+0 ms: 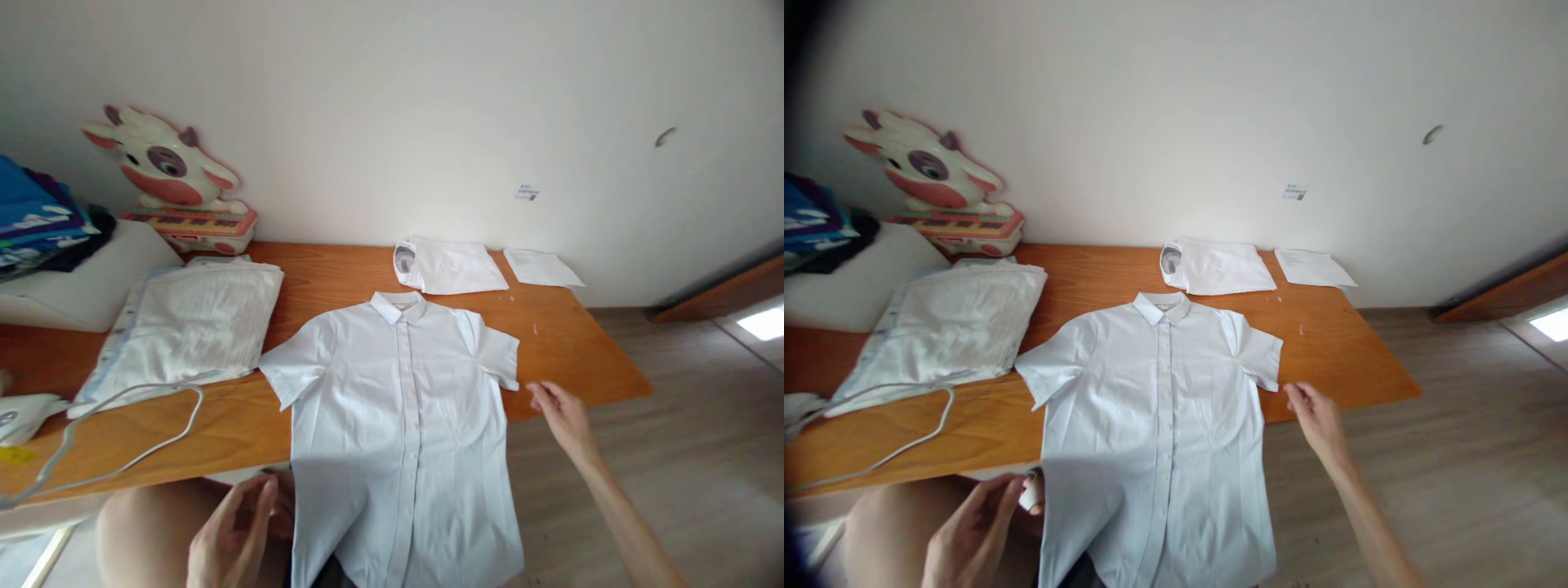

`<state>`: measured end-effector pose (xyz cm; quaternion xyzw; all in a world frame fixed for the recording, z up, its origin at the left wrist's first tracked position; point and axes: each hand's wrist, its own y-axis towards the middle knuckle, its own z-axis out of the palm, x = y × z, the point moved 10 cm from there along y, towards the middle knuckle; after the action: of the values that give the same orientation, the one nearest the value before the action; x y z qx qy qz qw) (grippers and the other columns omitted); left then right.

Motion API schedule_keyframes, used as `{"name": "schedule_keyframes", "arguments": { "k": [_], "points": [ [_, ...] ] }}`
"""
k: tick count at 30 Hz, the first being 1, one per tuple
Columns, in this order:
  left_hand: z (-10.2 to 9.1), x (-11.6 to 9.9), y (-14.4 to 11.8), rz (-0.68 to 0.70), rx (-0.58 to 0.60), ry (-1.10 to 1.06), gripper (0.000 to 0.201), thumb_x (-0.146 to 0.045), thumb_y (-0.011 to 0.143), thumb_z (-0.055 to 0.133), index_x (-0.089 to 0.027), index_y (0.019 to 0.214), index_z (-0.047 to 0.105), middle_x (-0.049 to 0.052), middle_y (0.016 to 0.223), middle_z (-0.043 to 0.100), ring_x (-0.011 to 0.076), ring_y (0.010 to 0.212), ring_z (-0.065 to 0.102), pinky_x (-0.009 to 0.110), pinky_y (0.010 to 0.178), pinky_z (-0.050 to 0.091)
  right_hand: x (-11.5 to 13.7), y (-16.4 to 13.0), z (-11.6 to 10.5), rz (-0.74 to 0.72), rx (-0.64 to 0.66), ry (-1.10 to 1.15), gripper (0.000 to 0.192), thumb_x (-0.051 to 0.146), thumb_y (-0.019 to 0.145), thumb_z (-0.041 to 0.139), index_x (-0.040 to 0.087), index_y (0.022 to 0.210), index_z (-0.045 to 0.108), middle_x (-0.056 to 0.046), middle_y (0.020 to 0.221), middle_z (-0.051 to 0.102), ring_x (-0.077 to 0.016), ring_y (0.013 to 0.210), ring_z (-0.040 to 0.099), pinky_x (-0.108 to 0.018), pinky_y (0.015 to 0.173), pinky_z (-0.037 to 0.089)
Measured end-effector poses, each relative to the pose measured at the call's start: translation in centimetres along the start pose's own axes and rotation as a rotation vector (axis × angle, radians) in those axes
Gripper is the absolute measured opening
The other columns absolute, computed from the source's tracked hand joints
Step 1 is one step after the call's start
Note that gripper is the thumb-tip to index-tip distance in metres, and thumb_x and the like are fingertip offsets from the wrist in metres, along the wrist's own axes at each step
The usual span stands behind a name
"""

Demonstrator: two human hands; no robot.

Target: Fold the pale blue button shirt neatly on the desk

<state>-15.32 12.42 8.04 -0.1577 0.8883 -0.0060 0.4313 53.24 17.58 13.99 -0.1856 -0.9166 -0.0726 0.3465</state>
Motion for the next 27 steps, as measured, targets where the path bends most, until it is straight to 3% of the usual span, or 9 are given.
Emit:
{"name": "schedule_keyframes", "arguments": {
  "k": [2,5,9,12,15,20,22,24,27],
  "points": [
    [-1.5,-3.4,3.4,0.066,-0.091,0.066,0.046,-0.067,0.097,0.057,-0.028,0.116,0.072,0.005,0.104,0.082,0.0263,0.085,0.078,0.035,0.076,0.063,1.5,5.1,-0.2,-0.065,-0.090,-0.123,0.057,0.067,0.098,0.055,0.018,0.122,0.072,-0.013,0.098,0.078,-0.0296,0.090,0.072,-0.039,0.084,0.054],
    [-2.7,-8.0,8.0,0.158,-0.220,0.424,0.067,-0.070,0.101,0.049,-0.020,0.143,0.061,0.018,0.128,0.073,0.0364,0.110,0.074,0.046,0.088,0.060,2.7,10.3,1.9,-0.127,-0.077,-0.258,0.056,0.062,0.093,0.062,0.016,0.122,0.071,-0.015,0.105,0.077,-0.0297,0.096,0.070,-0.041,0.089,0.054],
    [-3.2,-9.7,12.4,0.145,-0.246,0.633,0.068,-0.066,0.105,0.041,-0.015,0.145,0.061,0.024,0.130,0.068,0.0410,0.113,0.070,0.050,0.089,0.058,2.1,12.5,3.8,-0.226,-0.085,-0.342,0.036,0.052,0.089,0.063,0.019,0.098,0.074,-0.016,0.104,0.075,-0.0311,0.102,0.068,-0.044,0.096,0.053],
    [-3.4,-9.9,14.0,0.152,-0.259,0.638,0.060,-0.062,0.106,0.042,-0.016,0.134,0.068,0.022,0.128,0.069,0.0406,0.113,0.069,0.049,0.088,0.056,0.2,13.2,3.6,-0.267,-0.143,-0.404,0.042,0.054,0.088,0.062,0.018,0.104,0.075,-0.019,0.110,0.074,-0.0355,0.108,0.067,-0.050,0.102,0.050],
    [-2.8,-10.0,15.1,0.157,-0.237,0.561,0.052,-0.062,0.104,0.047,-0.019,0.120,0.073,0.018,0.120,0.072,0.0375,0.111,0.069,0.044,0.086,0.055,-1.5,14.2,3.1,-0.232,-0.166,-0.433,0.060,0.060,0.085,0.062,0.015,0.123,0.073,-0.022,0.120,0.072,-0.0390,0.111,0.066,-0.053,0.103,0.050],
    [-0.8,-9.9,16.4,0.169,-0.201,0.212,0.036,-0.056,0.099,0.059,-0.021,0.103,0.068,0.010,0.101,0.076,0.0290,0.098,0.073,0.039,0.086,0.055,-2.2,14.3,2.9,-0.145,-0.110,-0.287,0.049,0.058,0.081,0.065,0.016,0.106,0.075,-0.020,0.108,0.073,-0.0356,0.100,0.068,-0.050,0.096,0.053],
    [0.5,-9.7,16.8,0.167,-0.138,-0.082,0.039,-0.055,0.099,0.060,-0.020,0.116,0.062,0.010,0.106,0.077,0.0260,0.095,0.074,0.038,0.085,0.058,-2.0,13.1,2.6,-0.107,-0.137,-0.078,0.052,0.057,0.083,0.066,0.017,0.114,0.072,-0.018,0.111,0.074,-0.0327,0.097,0.069,-0.048,0.094,0.055],
    [1.9,-10.1,16.8,0.187,-0.053,-0.340,0.053,-0.055,0.098,0.061,-0.018,0.135,0.051,0.013,0.117,0.077,0.0249,0.097,0.076,0.038,0.085,0.061,-1.6,11.5,2.8,-0.089,-0.133,0.189,0.067,0.057,0.086,0.067,0.017,0.139,0.061,-0.017,0.122,0.075,-0.0305,0.101,0.072,-0.045,0.092,0.058],
    [2.4,-11.7,16.3,0.284,-0.045,-0.444,0.076,-0.051,0.097,0.066,-0.018,0.156,0.030,0.017,0.130,0.073,0.0257,0.108,0.076,0.044,0.094,0.063,-0.4,9.0,3.6,-0.122,-0.066,0.362,0.104,0.054,0.087,0.073,0.018,0.170,0.023,-0.020,0.138,0.071,-0.0308,0.111,0.074,-0.044,0.095,0.060]
  ]
}}
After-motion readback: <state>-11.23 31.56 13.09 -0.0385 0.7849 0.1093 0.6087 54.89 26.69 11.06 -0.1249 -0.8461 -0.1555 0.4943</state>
